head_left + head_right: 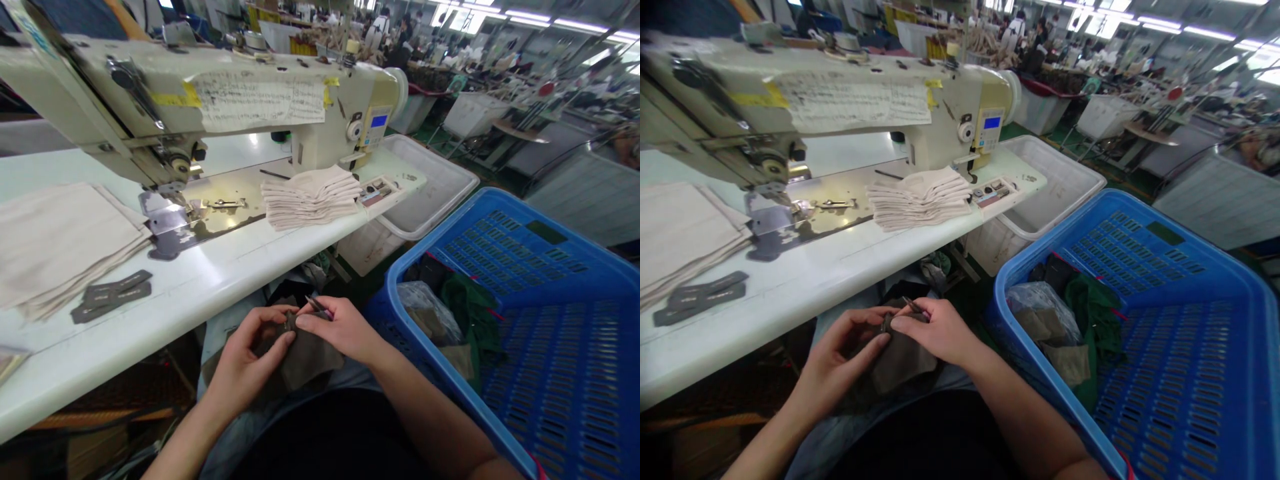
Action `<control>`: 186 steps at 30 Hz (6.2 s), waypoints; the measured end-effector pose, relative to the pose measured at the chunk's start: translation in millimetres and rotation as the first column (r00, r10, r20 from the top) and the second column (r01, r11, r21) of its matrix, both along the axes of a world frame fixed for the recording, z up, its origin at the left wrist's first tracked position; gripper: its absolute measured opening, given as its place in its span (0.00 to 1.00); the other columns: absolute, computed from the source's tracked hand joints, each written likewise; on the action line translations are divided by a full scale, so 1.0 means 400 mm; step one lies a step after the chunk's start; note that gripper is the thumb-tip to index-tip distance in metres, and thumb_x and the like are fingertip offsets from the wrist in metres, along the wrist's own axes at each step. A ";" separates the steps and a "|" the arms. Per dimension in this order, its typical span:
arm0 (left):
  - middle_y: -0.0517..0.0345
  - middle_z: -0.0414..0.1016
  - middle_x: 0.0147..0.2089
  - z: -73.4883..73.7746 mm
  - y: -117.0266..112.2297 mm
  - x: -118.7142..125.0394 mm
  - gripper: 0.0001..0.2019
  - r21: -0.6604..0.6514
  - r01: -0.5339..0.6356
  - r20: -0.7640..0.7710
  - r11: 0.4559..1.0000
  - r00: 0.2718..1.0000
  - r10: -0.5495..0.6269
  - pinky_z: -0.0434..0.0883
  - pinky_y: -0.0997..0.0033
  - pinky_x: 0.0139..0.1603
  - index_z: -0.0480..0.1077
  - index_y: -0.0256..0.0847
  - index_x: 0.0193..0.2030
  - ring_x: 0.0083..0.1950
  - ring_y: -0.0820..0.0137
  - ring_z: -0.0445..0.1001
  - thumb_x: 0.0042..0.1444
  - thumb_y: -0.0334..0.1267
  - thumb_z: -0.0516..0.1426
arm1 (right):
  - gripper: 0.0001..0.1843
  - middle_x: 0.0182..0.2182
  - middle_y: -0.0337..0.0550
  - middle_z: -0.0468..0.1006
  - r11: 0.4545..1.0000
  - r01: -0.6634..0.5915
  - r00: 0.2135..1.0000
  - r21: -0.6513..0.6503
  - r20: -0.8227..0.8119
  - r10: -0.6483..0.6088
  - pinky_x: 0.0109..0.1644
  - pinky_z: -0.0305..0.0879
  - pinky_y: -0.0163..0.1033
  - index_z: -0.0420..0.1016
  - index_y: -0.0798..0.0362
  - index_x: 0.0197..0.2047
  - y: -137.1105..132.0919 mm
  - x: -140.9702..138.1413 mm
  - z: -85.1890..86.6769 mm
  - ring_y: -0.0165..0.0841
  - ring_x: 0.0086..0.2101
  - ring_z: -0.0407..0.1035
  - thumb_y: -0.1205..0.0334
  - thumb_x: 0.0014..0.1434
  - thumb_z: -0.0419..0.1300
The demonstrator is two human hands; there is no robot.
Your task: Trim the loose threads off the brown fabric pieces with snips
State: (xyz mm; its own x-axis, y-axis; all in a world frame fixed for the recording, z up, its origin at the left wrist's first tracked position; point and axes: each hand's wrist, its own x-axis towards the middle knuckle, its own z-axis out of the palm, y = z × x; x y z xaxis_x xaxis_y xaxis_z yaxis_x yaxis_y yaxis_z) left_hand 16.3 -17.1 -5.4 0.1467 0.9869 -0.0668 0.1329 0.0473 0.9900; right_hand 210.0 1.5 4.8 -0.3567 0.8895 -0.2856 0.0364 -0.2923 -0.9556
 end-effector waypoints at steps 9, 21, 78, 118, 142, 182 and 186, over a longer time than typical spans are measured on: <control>0.59 0.81 0.37 0.020 -0.009 0.012 0.17 -0.389 0.015 0.368 0.921 0.919 0.140 0.72 0.74 0.39 0.73 0.42 0.37 0.36 0.70 0.77 0.49 0.47 0.71 | 0.08 0.26 0.33 0.72 0.997 0.064 0.996 0.037 0.062 -0.066 0.33 0.60 0.33 0.78 0.55 0.35 -0.008 -0.008 0.013 0.28 0.28 0.65 0.63 0.51 0.68; 0.57 0.82 0.38 -0.022 -0.003 0.002 0.20 -0.409 0.009 0.314 0.913 0.940 0.131 0.74 0.72 0.37 0.76 0.41 0.42 0.36 0.68 0.79 0.48 0.50 0.71 | 0.11 0.25 0.34 0.73 0.976 0.189 0.981 -0.111 -0.026 -0.193 0.33 0.60 0.34 0.78 0.55 0.33 0.005 -0.025 -0.015 0.28 0.27 0.65 0.58 0.49 0.70; 0.54 0.81 0.30 0.025 0.026 -0.006 0.14 -0.283 -0.033 -0.044 0.959 0.999 0.022 0.73 0.69 0.36 0.81 0.43 0.32 0.35 0.59 0.76 0.45 0.50 0.67 | 0.15 0.26 0.38 0.75 0.935 -0.079 0.888 0.346 0.450 -0.091 0.35 0.58 0.36 0.75 0.50 0.33 -0.030 -0.037 -0.015 0.32 0.29 0.69 0.56 0.70 0.55; 0.65 0.69 0.29 -0.045 -0.005 0.004 0.15 -0.350 0.139 0.078 0.926 0.990 -0.119 0.64 0.74 0.31 0.68 0.41 0.37 0.31 0.72 0.67 0.51 0.48 0.65 | 0.08 0.28 0.38 0.73 0.918 -0.066 0.951 0.392 0.302 -0.061 0.34 0.62 0.33 0.75 0.53 0.30 -0.035 -0.024 -0.045 0.30 0.30 0.68 0.65 0.61 0.59; 0.56 0.74 0.39 -0.067 -0.063 0.030 0.12 0.011 0.238 -0.339 0.971 0.915 -0.220 0.68 0.71 0.44 0.71 0.39 0.36 0.44 0.65 0.75 0.58 0.44 0.66 | 0.16 0.27 0.44 0.82 0.986 -0.059 0.864 0.156 0.503 -0.028 0.31 0.74 0.34 0.81 0.51 0.30 -0.088 0.043 -0.049 0.40 0.28 0.78 0.46 0.49 0.68; 0.61 0.76 0.28 -0.007 0.013 0.029 0.16 0.034 -0.033 -0.464 0.999 0.885 0.046 0.71 0.68 0.37 0.73 0.44 0.33 0.31 0.64 0.74 0.58 0.55 0.57 | 0.09 0.24 0.33 0.67 0.990 0.044 0.988 0.133 0.139 -0.063 0.35 0.60 0.37 0.64 0.49 0.40 -0.045 -0.016 -0.034 0.31 0.27 0.63 0.55 0.71 0.53; 0.61 0.76 0.29 -0.012 0.010 0.031 0.16 0.054 -0.029 -0.488 0.998 0.871 0.052 0.71 0.68 0.37 0.73 0.44 0.34 0.32 0.64 0.74 0.58 0.55 0.56 | 0.08 0.24 0.32 0.67 0.990 0.061 0.988 0.123 0.130 -0.077 0.34 0.60 0.37 0.64 0.49 0.39 -0.042 -0.020 -0.034 0.30 0.27 0.63 0.55 0.70 0.54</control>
